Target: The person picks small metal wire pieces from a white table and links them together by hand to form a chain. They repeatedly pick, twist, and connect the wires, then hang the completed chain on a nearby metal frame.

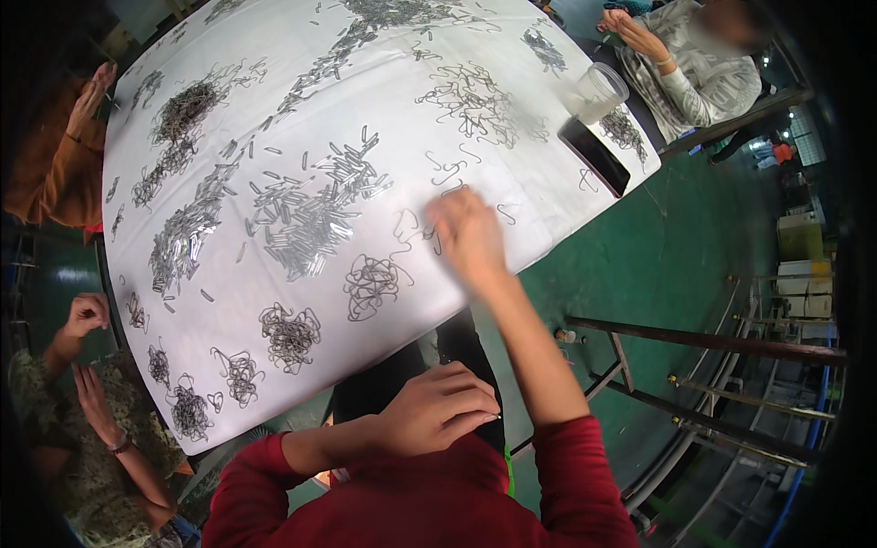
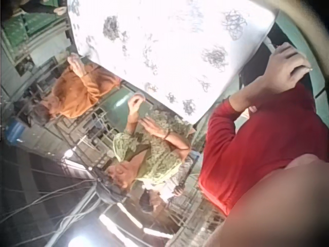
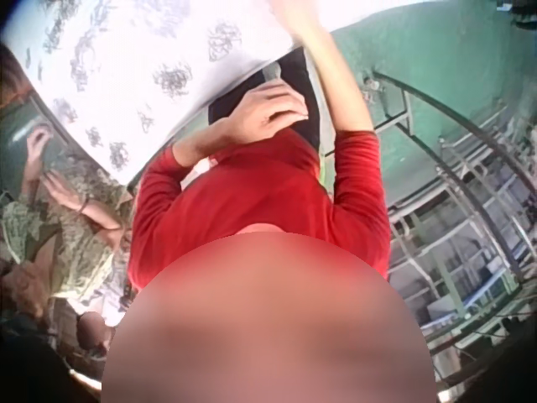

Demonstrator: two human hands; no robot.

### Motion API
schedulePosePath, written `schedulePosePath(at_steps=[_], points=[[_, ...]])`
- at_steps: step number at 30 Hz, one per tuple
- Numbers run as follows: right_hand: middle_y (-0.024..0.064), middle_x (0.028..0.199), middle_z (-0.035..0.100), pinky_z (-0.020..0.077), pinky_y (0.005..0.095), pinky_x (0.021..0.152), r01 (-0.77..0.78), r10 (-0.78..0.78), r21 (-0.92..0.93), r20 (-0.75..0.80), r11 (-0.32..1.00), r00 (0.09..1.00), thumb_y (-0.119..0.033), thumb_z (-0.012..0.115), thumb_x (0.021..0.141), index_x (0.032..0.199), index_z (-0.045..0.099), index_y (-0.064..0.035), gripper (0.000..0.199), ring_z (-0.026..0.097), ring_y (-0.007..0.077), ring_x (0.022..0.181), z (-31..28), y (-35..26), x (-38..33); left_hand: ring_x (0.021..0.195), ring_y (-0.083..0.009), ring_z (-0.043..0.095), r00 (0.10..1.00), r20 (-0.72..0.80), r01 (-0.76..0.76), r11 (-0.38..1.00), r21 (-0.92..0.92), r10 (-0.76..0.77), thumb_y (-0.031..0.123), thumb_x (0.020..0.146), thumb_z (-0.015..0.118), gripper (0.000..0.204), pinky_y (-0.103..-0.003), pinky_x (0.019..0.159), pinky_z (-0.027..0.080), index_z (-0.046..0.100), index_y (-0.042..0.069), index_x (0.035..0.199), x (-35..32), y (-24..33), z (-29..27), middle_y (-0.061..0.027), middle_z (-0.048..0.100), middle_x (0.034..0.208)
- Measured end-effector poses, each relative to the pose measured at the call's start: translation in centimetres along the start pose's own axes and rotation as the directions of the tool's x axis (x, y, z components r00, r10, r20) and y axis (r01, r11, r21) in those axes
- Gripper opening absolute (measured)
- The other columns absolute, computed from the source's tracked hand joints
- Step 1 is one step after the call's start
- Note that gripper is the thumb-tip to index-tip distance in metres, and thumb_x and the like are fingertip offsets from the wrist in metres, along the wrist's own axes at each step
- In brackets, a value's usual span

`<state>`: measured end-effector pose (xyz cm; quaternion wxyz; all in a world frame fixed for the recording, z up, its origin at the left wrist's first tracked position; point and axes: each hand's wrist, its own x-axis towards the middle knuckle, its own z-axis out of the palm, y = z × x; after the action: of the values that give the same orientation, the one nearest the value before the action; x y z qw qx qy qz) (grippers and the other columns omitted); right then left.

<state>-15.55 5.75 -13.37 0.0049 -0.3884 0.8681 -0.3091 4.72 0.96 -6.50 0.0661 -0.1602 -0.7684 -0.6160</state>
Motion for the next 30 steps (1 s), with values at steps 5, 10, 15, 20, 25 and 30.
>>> schedulePosePath(at_steps=[5, 10, 15, 20, 25, 30], points=[[0.0129, 0.096, 0.069, 0.0499, 0.0389, 0.076, -0.307, 0.330, -0.164, 0.141, 0.938, 0.933, -0.019, 0.065, 0.083, 0.093, 0.071, -0.0078, 0.016, 0.065, 0.0290, 0.088, 0.2, 2.7, 10.2, 0.082, -0.0202, 0.061, 0.999, -0.017, 0.037, 0.999, -0.010, -0.038, 0.002, 0.078, 0.071, 0.014, -0.032, 0.073, 0.051, 0.067, 0.006, 0.090, -0.3, 0.3, 0.1, -0.0041, 0.067, 0.091], [0.0133, 0.099, 0.069, 0.0515, 0.0390, 0.080, -0.287, 0.449, -0.412, 0.376, 0.865, 0.811, -0.023, 0.065, 0.083, 0.094, 0.070, -0.0069, 0.020, 0.065, 0.0302, 0.095, 1.1, 1.5, 12.7, 0.079, -0.0211, 0.058, 0.998, -0.061, 0.026, 0.999, 0.020, -0.025, 0.008, 0.081, 0.070, 0.009, -0.032, 0.069, 0.050, 0.065, 0.008, 0.089, -0.3, 0.8, -0.1, -0.0028, 0.065, 0.090], [0.0147, 0.100, 0.069, 0.0527, 0.0399, 0.080, -0.334, 0.354, -0.126, 0.224, 0.934, 0.908, -0.021, 0.062, 0.083, 0.099, 0.070, -0.0082, 0.022, 0.065, 0.0304, 0.097, -1.0, 2.8, 8.0, 0.077, -0.0224, 0.058, 0.998, -0.058, 0.017, 1.000, 0.000, -0.017, 0.006, 0.080, 0.069, 0.010, -0.033, 0.068, 0.049, 0.065, 0.007, 0.089, -0.7, 0.5, 0.2, -0.0041, 0.065, 0.087], [0.0135, 0.106, 0.068, 0.0527, 0.0394, 0.083, -0.313, 0.377, -0.302, 0.186, 0.901, 0.907, -0.023, 0.061, 0.084, 0.103, 0.070, -0.0082, 0.026, 0.064, 0.0288, 0.101, 0.4, 2.6, 9.8, 0.079, -0.0235, 0.060, 0.999, -0.046, -0.003, 1.000, 0.031, 0.004, 0.005, 0.081, 0.069, 0.008, -0.034, 0.069, 0.049, 0.065, 0.006, 0.088, -0.9, 0.9, 1.0, -0.0061, 0.065, 0.088], [0.0147, 0.112, 0.067, 0.0506, 0.0410, 0.088, -0.218, 0.375, -0.491, 0.248, 0.844, 0.893, -0.015, 0.051, 0.087, 0.107, 0.070, -0.0074, 0.028, 0.063, 0.0263, 0.108, 3.2, 0.4, 12.3, 0.079, -0.0256, 0.062, 0.995, -0.092, -0.025, 0.997, 0.076, 0.032, 0.001, 0.077, 0.071, 0.011, -0.034, 0.071, 0.050, 0.066, 0.004, 0.087, -0.6, 1.9, 1.4, -0.0090, 0.067, 0.088], [0.0150, 0.096, 0.070, 0.0552, 0.0334, 0.073, -0.345, 0.335, 0.030, 0.174, 0.938, 0.926, -0.007, 0.063, 0.082, 0.096, 0.069, 0.0008, 0.017, 0.069, 0.0250, 0.085, 0.9, 0.9, 7.7, 0.077, -0.0244, 0.063, 0.994, -0.106, 0.018, 0.993, 0.114, -0.006, 0.000, 0.076, 0.071, 0.012, -0.033, 0.069, 0.049, 0.066, 0.003, 0.086, -0.6, 2.0, 1.6, -0.0088, 0.068, 0.085]])
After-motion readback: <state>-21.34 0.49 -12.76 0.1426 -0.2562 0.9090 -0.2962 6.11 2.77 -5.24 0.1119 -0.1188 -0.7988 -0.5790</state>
